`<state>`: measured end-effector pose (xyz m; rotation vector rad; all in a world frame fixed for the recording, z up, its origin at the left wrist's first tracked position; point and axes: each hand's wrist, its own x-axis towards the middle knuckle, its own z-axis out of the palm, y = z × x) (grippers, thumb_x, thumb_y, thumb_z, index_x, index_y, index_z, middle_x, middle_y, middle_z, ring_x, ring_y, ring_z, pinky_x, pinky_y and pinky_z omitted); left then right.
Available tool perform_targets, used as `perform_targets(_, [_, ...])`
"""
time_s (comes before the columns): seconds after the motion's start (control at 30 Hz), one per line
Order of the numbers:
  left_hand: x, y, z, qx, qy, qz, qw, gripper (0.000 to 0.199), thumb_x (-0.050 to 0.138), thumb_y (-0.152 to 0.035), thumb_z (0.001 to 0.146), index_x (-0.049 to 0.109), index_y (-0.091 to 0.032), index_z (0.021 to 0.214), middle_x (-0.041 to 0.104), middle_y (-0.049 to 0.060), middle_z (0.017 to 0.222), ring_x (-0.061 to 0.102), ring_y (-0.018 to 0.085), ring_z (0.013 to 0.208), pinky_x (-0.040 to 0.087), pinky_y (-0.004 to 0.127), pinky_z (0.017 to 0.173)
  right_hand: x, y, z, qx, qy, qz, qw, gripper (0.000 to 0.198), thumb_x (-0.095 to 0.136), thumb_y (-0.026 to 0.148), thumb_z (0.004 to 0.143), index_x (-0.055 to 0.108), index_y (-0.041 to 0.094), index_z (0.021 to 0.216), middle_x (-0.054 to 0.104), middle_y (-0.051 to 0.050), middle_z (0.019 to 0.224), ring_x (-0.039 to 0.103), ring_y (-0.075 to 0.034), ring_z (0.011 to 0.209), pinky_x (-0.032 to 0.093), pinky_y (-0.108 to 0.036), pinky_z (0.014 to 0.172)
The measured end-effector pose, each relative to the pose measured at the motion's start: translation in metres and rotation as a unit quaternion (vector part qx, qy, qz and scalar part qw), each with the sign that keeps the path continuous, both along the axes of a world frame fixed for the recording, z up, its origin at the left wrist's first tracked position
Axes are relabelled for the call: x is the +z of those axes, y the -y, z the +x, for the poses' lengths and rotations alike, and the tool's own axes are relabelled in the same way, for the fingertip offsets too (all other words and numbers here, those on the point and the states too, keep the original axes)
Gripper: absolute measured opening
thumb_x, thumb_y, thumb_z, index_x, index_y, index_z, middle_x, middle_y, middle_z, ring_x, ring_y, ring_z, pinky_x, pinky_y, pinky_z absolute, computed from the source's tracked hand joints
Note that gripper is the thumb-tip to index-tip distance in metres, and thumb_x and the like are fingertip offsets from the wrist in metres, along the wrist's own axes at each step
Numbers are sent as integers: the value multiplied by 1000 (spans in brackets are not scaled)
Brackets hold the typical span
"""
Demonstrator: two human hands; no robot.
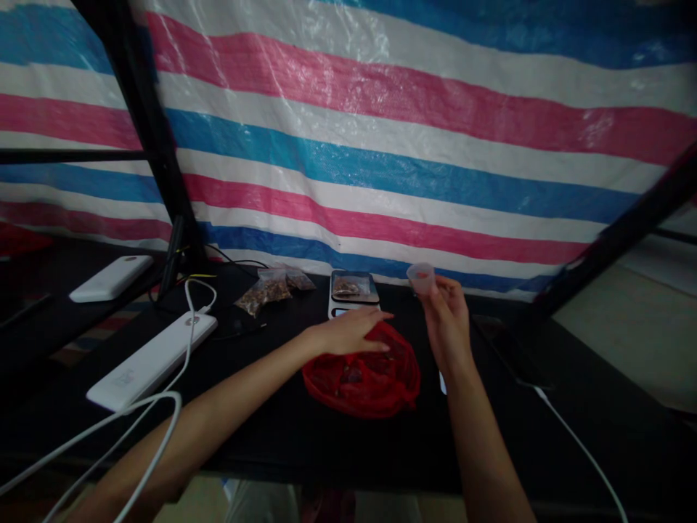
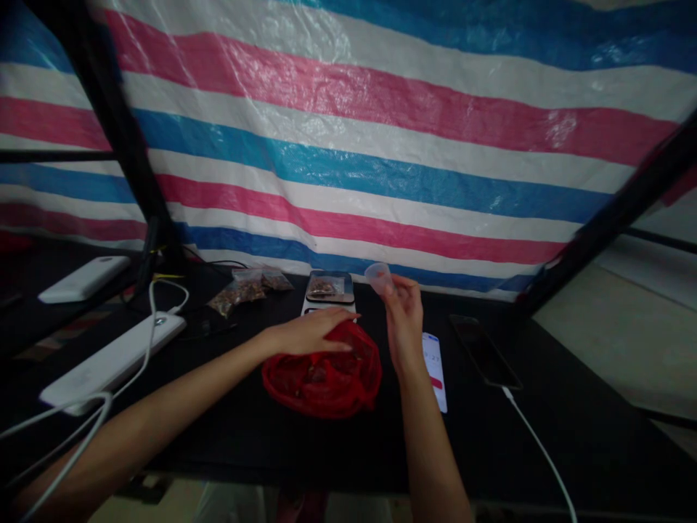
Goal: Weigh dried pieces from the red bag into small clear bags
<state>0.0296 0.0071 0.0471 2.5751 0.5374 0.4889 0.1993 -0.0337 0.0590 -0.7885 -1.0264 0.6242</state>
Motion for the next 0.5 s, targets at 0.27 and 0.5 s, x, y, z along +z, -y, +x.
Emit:
perform_targets(0.27, [-29, 16, -10, 109, -77, 55, 989, 18, 54, -31, 76, 60, -19, 87, 60, 6, 89, 54, 22, 90, 39, 31, 79, -36, 93, -23, 96, 363, -226, 899, 30, 49, 29, 81, 46, 28, 110, 55, -4, 108, 54, -18, 99, 44, -35, 86])
perform_targets(0.5, [-38, 8, -12, 133, 8, -52, 990, 15, 39, -22, 84, 46, -17, 96, 58, 3, 82, 55, 16, 77, 40, 25, 70, -67, 69, -15, -71, 505, -205, 835, 35, 41, 24, 83, 47, 25, 117, 51, -7, 107, 54, -21, 97, 43, -39, 87])
